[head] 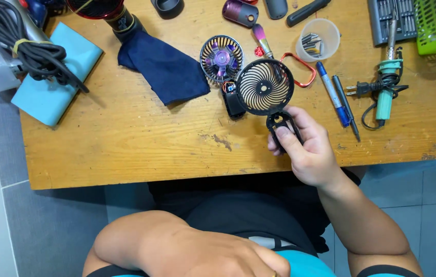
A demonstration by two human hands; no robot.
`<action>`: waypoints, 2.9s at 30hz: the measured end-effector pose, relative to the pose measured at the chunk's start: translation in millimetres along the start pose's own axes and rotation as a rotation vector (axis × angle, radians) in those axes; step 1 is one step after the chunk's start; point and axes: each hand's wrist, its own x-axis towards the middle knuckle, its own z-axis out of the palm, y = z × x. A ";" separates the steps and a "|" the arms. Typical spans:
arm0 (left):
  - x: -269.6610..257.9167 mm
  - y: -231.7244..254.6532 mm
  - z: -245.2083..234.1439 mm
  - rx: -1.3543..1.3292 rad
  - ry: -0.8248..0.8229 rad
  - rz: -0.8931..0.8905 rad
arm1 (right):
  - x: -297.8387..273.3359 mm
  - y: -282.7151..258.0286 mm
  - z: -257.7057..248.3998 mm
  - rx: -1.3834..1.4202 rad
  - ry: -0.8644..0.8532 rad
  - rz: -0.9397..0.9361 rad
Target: Marking, cleaning, and assembling the components of a small handheld portable fan.
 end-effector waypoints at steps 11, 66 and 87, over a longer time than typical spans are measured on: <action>-13.6 24.4 -5.8 0.153 0.066 -0.114 | 0.3 -6.0 15.4 0.039 -0.038 0.002; -51.4 -81.0 17.8 0.164 1.033 -0.296 | -3.4 -28.3 84.0 -0.153 0.008 -0.492; -9.5 -75.2 -99.2 -0.142 0.599 -0.417 | -22.0 0.5 -124.6 -0.450 0.259 -0.335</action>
